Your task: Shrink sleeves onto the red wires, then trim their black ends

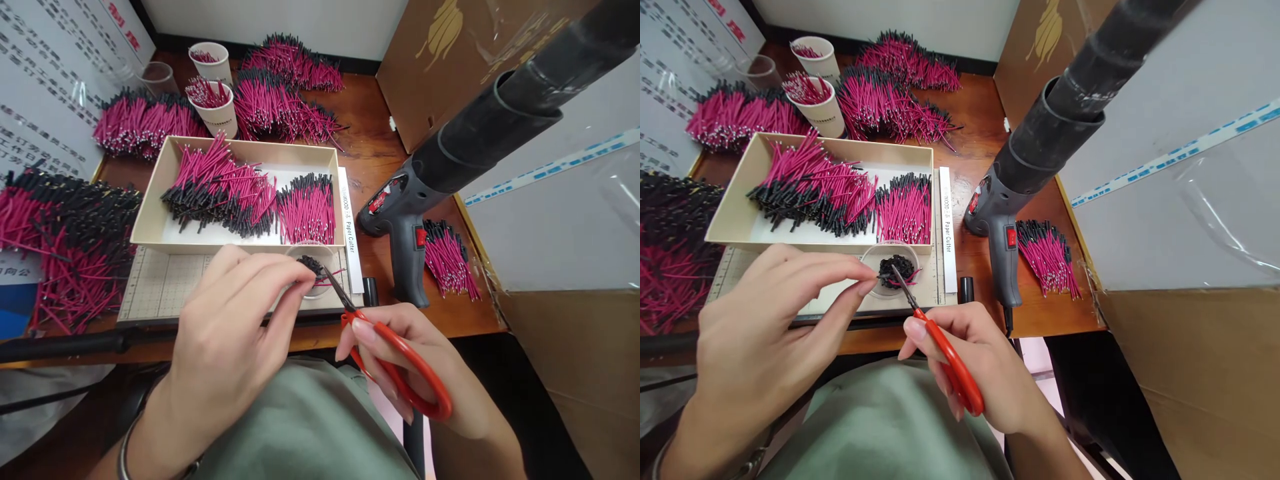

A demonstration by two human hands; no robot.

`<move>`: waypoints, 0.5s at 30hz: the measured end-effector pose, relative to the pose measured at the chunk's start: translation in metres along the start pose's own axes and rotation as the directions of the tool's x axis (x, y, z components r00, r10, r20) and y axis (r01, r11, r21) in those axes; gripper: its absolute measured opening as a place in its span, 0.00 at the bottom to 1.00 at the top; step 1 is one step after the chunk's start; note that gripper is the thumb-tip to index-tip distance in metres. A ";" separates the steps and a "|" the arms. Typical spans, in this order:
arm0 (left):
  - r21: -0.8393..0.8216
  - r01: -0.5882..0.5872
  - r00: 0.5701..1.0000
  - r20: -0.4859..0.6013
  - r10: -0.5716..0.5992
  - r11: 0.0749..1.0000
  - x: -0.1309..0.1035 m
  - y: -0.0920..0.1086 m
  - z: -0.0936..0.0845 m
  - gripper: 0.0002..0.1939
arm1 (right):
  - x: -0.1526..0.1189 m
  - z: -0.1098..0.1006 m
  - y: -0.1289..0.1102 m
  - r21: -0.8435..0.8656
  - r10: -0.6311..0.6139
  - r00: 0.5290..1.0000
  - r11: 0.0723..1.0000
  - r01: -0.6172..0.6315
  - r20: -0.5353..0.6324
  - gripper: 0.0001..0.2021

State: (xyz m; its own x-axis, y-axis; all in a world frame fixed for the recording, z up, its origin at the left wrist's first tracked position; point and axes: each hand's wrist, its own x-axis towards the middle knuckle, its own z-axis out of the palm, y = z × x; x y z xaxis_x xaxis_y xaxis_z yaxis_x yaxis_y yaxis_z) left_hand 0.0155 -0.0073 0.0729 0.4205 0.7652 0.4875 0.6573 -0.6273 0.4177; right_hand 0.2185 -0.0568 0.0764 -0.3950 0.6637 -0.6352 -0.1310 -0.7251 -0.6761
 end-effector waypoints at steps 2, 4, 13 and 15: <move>0.006 -0.011 1.000 0.008 0.011 1.000 0.000 -0.001 0.002 0.05 | -0.002 -0.001 0.000 -0.007 -0.002 1.000 1.000 0.002 0.025 0.26; 0.006 -0.022 0.999 0.025 0.022 1.000 0.000 -0.002 0.004 0.04 | -0.003 -0.001 0.000 -0.012 -0.038 0.999 0.999 0.039 0.017 0.27; -0.074 -0.059 0.992 0.110 0.066 0.996 0.011 -0.006 0.009 0.06 | 0.012 0.003 0.002 -0.273 -0.403 0.815 0.910 0.311 -0.415 0.23; -0.053 -0.088 0.986 0.135 0.094 0.995 0.013 -0.006 0.009 0.07 | 0.011 0.004 0.002 -0.309 -0.428 0.797 0.897 0.317 -0.426 0.23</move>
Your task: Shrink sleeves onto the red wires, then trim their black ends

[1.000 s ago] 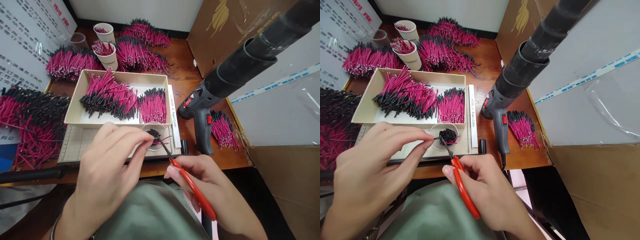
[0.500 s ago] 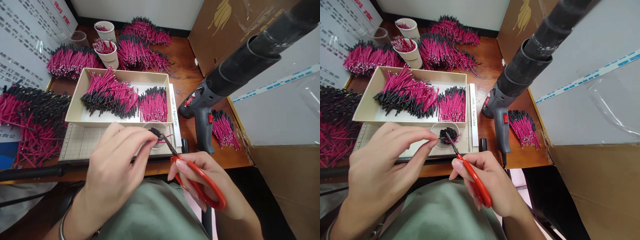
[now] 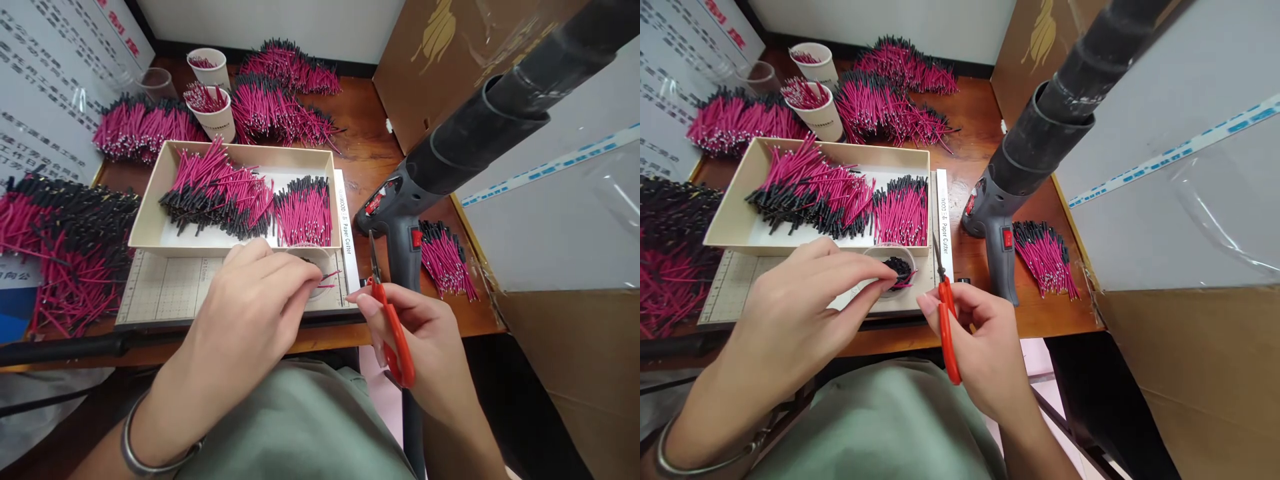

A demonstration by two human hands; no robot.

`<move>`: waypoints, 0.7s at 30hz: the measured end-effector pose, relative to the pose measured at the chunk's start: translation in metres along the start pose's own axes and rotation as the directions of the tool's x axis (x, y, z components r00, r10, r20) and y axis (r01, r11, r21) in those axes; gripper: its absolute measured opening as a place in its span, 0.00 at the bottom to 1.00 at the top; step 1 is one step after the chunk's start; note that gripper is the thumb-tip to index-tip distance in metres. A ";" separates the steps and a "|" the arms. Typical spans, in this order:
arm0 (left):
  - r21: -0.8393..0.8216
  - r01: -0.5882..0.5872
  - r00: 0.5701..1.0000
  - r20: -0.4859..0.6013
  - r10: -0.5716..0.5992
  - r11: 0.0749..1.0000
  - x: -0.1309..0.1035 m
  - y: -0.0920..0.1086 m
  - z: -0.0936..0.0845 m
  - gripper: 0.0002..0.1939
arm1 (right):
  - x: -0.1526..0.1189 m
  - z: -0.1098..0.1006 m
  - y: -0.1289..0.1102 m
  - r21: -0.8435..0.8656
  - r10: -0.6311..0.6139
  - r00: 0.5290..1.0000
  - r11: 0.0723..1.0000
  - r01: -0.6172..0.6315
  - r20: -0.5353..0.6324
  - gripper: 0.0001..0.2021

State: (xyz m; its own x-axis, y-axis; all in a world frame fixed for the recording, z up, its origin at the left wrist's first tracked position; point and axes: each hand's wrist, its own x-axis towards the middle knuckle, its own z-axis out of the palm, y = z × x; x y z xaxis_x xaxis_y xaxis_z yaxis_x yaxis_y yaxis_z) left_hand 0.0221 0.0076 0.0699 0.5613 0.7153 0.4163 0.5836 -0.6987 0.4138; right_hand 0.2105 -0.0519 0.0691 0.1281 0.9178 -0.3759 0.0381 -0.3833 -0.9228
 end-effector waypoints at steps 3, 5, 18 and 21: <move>0.039 -0.015 1.000 0.026 0.014 0.999 0.001 -0.001 0.000 0.08 | -0.001 0.000 -0.001 -0.046 -0.030 0.999 0.999 0.029 -0.022 0.24; 0.064 -0.012 0.999 0.043 0.010 0.998 0.001 -0.002 -0.001 0.08 | -0.001 -0.001 -0.001 -0.070 -0.050 0.998 0.996 0.048 -0.031 0.23; 0.154 0.182 0.976 -0.147 -0.160 0.971 0.012 -0.015 -0.013 0.18 | -0.009 -0.005 0.001 -0.414 -0.080 0.985 0.900 0.137 0.152 0.25; 0.064 0.168 0.984 -0.072 -0.163 0.984 0.007 -0.015 -0.012 0.15 | -0.010 -0.005 -0.003 -0.539 -0.222 0.962 0.797 0.273 0.159 0.25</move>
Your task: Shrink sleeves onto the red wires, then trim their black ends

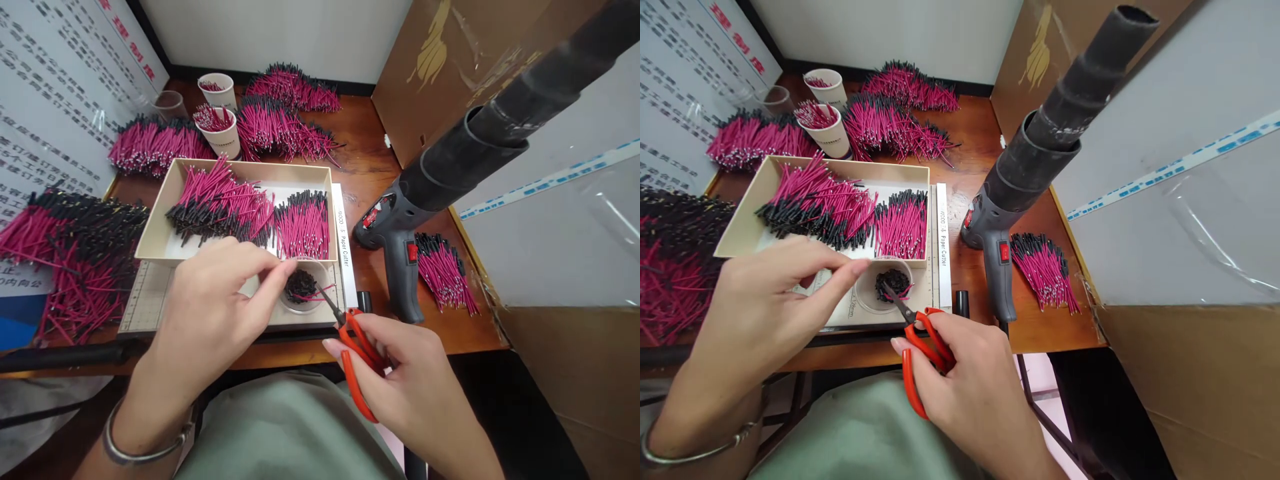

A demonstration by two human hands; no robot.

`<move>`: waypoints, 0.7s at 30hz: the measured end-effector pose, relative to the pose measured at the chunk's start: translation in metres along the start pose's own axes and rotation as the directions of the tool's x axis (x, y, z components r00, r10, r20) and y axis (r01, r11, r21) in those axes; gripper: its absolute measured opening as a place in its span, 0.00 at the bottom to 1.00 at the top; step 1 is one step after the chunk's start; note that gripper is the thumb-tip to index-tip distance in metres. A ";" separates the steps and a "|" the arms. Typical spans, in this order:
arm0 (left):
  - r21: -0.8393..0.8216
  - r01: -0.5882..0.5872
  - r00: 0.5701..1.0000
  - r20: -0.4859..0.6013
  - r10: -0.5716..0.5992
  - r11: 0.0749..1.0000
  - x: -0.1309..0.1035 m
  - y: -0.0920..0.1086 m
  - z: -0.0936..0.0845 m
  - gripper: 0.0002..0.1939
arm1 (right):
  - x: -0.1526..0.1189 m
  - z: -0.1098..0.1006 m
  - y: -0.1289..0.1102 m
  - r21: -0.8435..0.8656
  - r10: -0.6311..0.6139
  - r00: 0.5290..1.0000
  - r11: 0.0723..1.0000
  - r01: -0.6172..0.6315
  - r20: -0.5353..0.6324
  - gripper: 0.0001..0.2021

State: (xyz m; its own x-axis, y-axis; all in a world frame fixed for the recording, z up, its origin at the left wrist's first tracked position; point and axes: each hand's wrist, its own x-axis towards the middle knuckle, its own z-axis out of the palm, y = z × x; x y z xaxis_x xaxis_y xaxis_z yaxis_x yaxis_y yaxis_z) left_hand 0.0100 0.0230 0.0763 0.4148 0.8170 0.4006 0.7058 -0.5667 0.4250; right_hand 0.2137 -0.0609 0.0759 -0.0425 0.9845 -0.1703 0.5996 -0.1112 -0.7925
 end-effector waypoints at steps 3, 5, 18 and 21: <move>-0.093 -0.003 1.000 0.011 0.004 0.996 -0.007 0.003 -0.002 0.03 | 0.001 -0.003 -0.003 -0.093 -0.046 0.999 0.995 0.045 -0.002 0.25; -0.117 -0.002 1.000 -0.006 0.002 0.993 -0.010 0.004 -0.003 0.06 | 0.002 -0.005 -0.005 -0.108 -0.040 0.999 0.993 0.042 0.021 0.25; -0.078 0.100 0.993 0.073 -0.095 0.992 -0.019 0.001 0.009 0.11 | 0.009 0.005 0.010 0.114 0.100 0.994 0.989 -0.094 -0.047 0.24; -0.037 0.090 0.995 0.038 -0.088 0.995 -0.006 -0.004 0.010 0.12 | 0.012 0.007 0.012 0.151 0.114 0.992 0.983 -0.104 -0.059 0.22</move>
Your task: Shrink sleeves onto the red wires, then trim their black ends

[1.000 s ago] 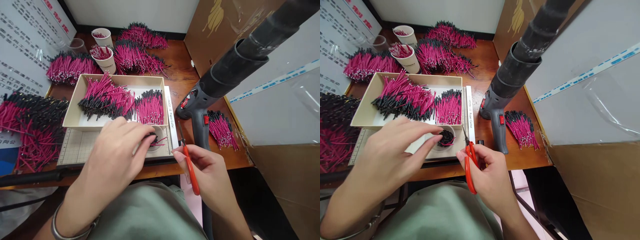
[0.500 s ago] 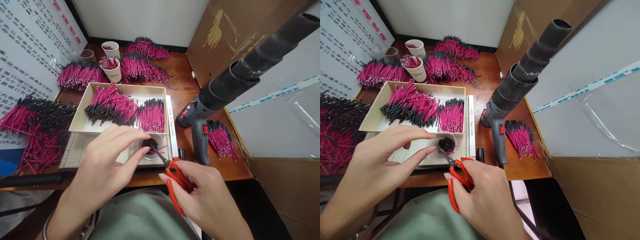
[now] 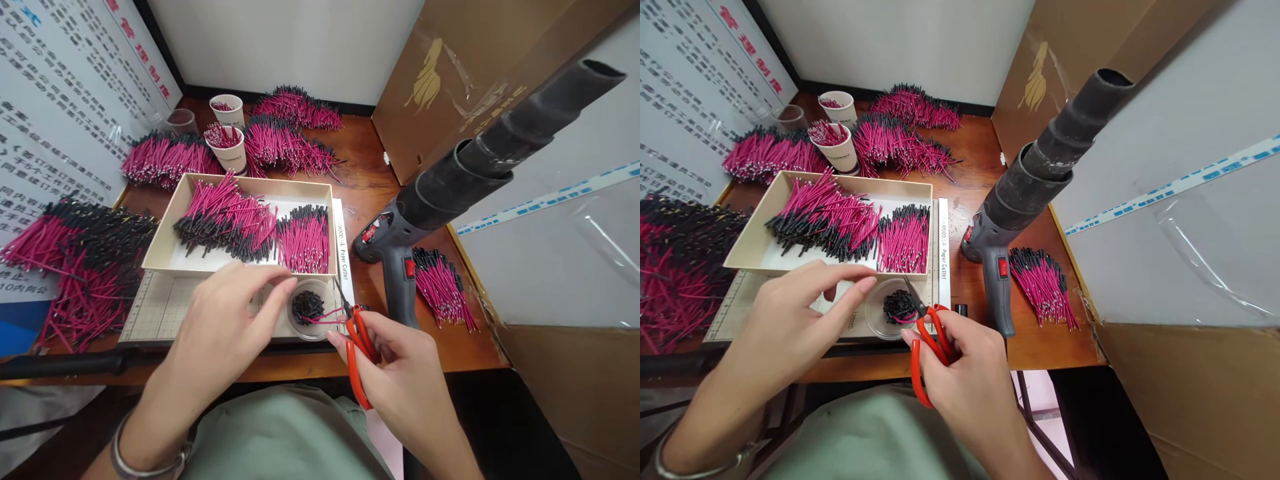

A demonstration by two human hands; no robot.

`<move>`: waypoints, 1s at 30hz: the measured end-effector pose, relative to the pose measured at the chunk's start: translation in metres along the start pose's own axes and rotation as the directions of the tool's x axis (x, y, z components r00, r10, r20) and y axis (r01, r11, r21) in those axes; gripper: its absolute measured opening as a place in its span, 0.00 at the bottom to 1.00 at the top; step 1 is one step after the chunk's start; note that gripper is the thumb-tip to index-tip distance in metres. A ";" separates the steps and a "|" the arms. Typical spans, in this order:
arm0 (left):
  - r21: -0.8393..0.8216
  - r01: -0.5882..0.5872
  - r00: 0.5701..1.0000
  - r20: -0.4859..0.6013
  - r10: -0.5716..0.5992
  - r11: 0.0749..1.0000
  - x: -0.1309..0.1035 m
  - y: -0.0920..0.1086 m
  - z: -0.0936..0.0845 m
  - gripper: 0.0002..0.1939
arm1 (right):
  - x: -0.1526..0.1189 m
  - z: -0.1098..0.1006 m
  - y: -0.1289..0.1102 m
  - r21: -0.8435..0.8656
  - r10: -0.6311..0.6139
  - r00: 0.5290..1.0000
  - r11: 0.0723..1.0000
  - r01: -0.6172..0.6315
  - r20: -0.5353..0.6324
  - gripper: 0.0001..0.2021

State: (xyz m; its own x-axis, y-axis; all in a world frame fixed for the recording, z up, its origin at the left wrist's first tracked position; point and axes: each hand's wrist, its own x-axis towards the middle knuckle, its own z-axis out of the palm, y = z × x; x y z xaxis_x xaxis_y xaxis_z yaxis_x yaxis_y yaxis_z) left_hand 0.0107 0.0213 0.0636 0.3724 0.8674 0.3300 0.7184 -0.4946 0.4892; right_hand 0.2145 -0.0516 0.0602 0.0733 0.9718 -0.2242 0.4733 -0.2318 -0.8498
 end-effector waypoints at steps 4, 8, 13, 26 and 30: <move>0.104 0.038 0.998 0.054 -0.044 0.994 0.040 -0.003 0.007 0.11 | 0.002 0.004 0.001 0.027 0.012 0.999 1.000 -0.011 -0.031 0.20; 0.233 0.103 0.970 0.193 -0.150 0.967 0.083 0.004 0.023 0.12 | 0.001 0.004 0.002 0.037 0.021 0.998 0.999 -0.019 -0.063 0.20; 0.333 0.085 0.950 0.258 -0.178 0.939 0.104 0.009 0.040 0.10 | 0.001 0.002 0.002 0.042 -0.007 0.997 0.999 0.010 -0.080 0.24; 0.420 0.035 0.909 0.364 -0.203 0.907 0.117 0.017 0.042 0.16 | -0.001 0.001 0.005 0.038 -0.016 0.998 0.999 0.018 -0.062 0.20; 0.405 0.028 0.919 0.349 -0.184 0.914 0.118 0.021 0.042 0.15 | -0.002 0.002 0.004 0.061 0.014 0.998 0.998 -0.010 -0.067 0.22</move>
State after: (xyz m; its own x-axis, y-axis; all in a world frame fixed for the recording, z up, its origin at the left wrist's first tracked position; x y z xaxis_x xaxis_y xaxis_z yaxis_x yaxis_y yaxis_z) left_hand 0.0944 0.1162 0.0788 0.4156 0.9070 -0.0684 0.9051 -0.4050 0.1293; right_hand 0.2144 -0.0544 0.0567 0.1391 0.9691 -0.2037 0.4183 -0.2440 -0.8749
